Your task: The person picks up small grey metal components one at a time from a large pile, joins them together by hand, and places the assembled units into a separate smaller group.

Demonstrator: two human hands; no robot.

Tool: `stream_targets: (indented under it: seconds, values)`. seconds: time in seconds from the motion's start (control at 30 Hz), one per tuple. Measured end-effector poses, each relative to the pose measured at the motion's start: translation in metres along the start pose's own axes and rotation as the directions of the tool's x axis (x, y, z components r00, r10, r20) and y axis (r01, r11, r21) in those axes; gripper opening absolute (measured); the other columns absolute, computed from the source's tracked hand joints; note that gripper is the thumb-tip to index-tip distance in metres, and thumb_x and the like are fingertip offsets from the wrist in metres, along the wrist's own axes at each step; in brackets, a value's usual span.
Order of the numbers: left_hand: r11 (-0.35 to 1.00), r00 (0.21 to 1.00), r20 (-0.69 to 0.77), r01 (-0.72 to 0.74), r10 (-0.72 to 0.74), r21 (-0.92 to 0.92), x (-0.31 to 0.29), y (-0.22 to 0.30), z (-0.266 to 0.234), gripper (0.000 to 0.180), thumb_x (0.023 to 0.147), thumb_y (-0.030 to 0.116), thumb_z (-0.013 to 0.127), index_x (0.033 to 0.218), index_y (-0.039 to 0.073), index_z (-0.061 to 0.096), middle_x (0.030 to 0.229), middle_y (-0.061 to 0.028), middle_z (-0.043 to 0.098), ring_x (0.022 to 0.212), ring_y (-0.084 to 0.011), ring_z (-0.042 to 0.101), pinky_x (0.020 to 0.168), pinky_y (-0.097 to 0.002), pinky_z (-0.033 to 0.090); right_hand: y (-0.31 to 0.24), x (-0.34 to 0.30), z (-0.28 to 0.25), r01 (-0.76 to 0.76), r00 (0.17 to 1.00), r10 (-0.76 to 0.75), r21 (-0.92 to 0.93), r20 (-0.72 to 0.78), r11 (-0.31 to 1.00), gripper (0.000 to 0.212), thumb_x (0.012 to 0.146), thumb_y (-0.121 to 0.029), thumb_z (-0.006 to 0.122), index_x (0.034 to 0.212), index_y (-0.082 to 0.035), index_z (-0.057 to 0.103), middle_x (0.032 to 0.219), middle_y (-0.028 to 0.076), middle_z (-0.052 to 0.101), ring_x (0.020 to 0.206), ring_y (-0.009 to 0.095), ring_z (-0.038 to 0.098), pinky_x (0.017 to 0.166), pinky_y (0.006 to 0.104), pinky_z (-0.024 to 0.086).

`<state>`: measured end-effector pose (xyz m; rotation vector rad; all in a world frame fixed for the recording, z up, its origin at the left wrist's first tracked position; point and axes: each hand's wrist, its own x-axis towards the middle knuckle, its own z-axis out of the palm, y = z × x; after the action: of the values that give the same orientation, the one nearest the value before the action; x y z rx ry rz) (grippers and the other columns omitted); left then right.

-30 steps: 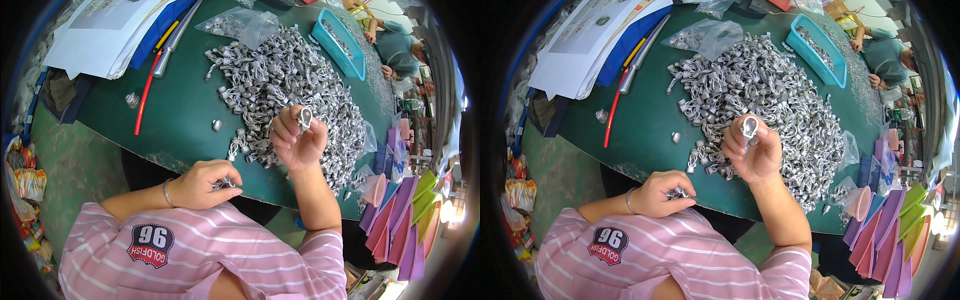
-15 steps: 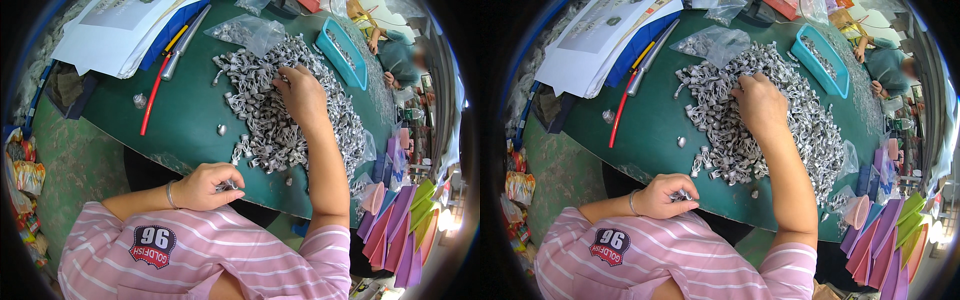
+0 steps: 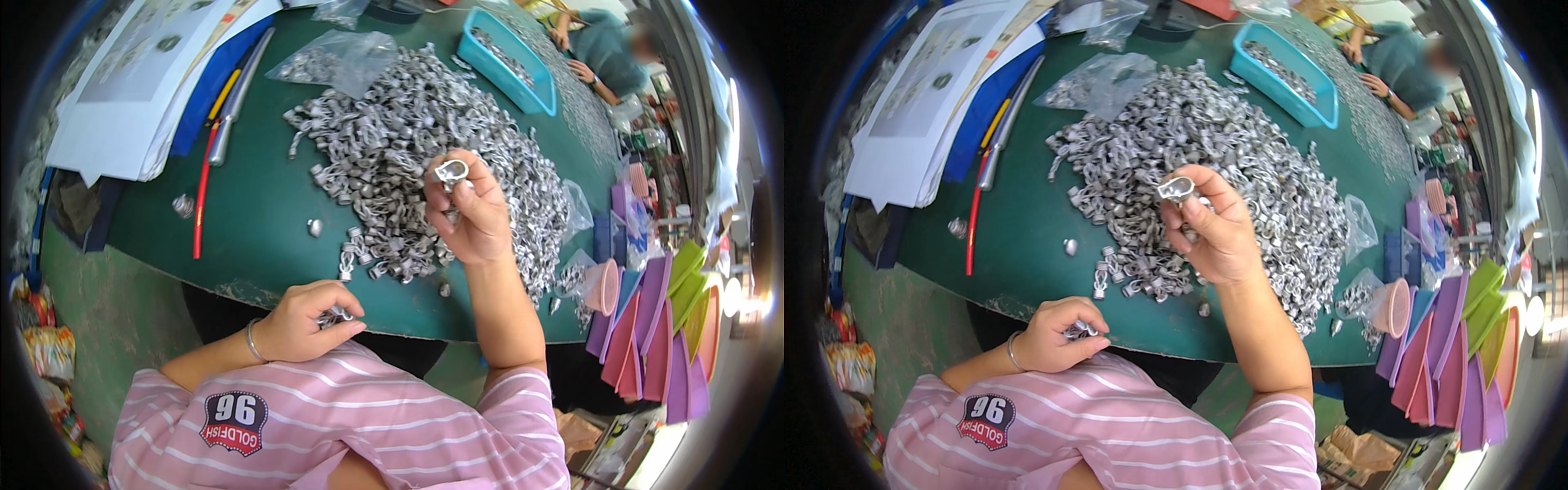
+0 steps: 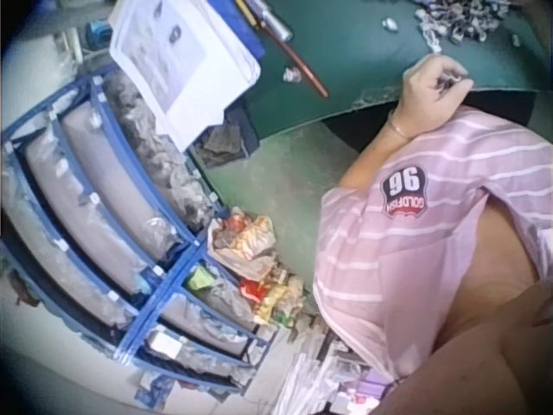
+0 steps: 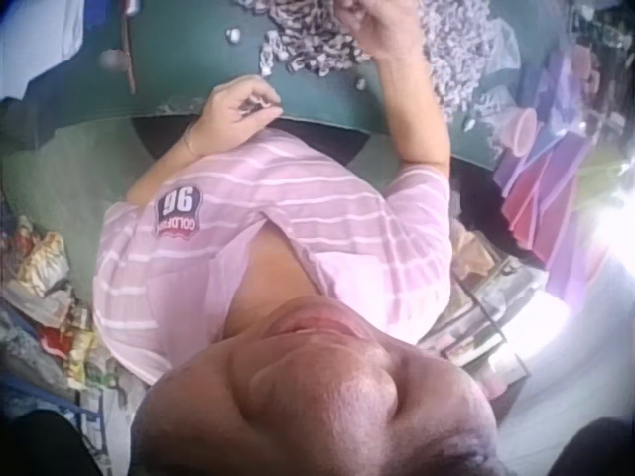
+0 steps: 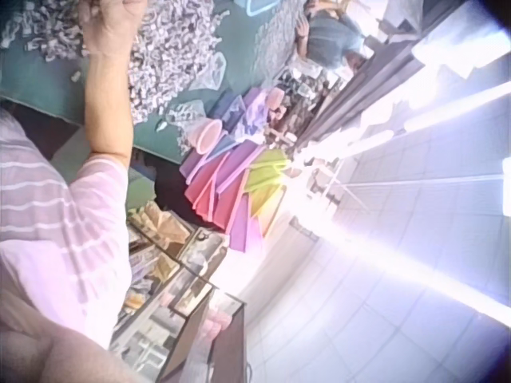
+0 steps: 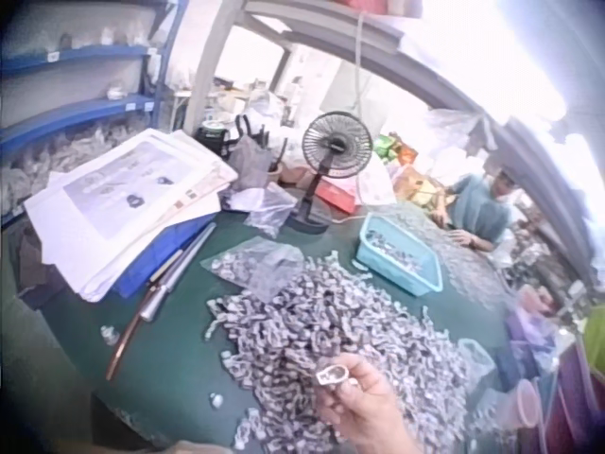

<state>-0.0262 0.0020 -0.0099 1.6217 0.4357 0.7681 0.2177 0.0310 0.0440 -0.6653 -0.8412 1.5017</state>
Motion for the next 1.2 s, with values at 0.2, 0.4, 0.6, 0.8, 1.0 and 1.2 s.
stream_targets:
  seconds: [0.2,0.4,0.6,0.8,1.0,1.2]
  values:
    - [0.994,0.995,-0.004,0.103,-0.103,-0.041,-0.003,-0.003,0.003,0.015,0.071,-0.002,0.067,0.082,0.001,0.056,0.075,-0.0089,0.059,0.061,-0.0151,0.058,0.054,-0.0247,0.044,-0.009,-0.026,-0.010,-0.071,0.996,0.088,0.382,-0.026,0.921,0.031,0.086,-0.016,0.053,0.115,-0.006,0.048,0.107,0.017,0.054,0.074,0.019,0.051,0.044,0.0212,0.039]
    - [0.975,0.979,0.003,0.206,-0.206,-0.082,-0.005,-0.005,0.004,0.015,0.071,-0.003,0.066,0.082,0.000,0.056,0.075,-0.0088,0.059,0.061,-0.0148,0.057,0.055,-0.0243,0.044,-0.049,-0.055,-0.032,0.216,0.875,-0.185,0.020,-0.447,0.976,0.028,0.092,-0.033,0.049,0.075,-0.010,0.047,0.058,0.001,0.044,0.044,0.008,0.037,0.036,0.0194,0.028]
    - [0.947,0.961,0.006,0.273,-0.276,-0.169,-0.002,0.003,0.009,0.013,0.073,-0.004,0.065,0.082,0.000,0.056,0.076,-0.0074,0.058,0.057,-0.0108,0.056,0.052,-0.0227,0.043,-0.164,-0.066,-0.125,0.322,0.382,-0.638,-0.551,-0.668,0.770,0.030,0.090,-0.037,0.052,0.080,-0.010,0.047,0.065,0.000,0.047,0.049,0.007,0.038,0.039,0.0208,0.026]
    - [0.974,0.981,0.042,0.191,-0.188,-0.122,-0.003,-0.002,0.004,0.014,0.078,-0.009,0.058,0.087,-0.001,0.053,0.080,-0.0084,0.054,0.054,-0.0106,0.056,0.046,-0.0216,0.044,-0.172,-0.053,-0.147,0.349,0.459,-0.541,-0.417,-0.705,0.839,0.030,0.088,-0.040,0.055,0.082,-0.011,0.048,0.065,-0.002,0.044,0.047,0.007,0.032,0.038,0.0206,0.022]
    - [0.967,0.975,0.042,0.221,-0.217,-0.126,0.000,0.003,0.003,0.011,0.081,0.005,0.064,0.087,0.000,0.057,0.076,-0.0042,0.060,0.053,-0.0065,0.057,0.047,-0.0198,0.044,-0.101,0.006,-0.074,0.128,0.760,-0.133,-0.054,-0.636,0.990,0.017,0.086,-0.024,0.059,0.087,-0.010,0.050,0.070,0.001,0.049,0.051,0.007,0.042,0.036,0.0162,0.027]
    - [0.963,0.977,0.061,0.212,-0.205,-0.165,-0.001,0.006,0.001,0.009,0.082,0.001,0.062,0.088,0.000,0.055,0.076,-0.0044,0.057,0.056,-0.0063,0.056,0.049,-0.0196,0.044,-0.045,0.104,-0.004,-0.239,0.874,0.228,0.029,-0.430,0.970,0.015,0.087,-0.013,0.053,0.093,0.000,0.048,0.079,0.009,0.053,0.062,0.014,0.051,0.042,0.0220,0.038]
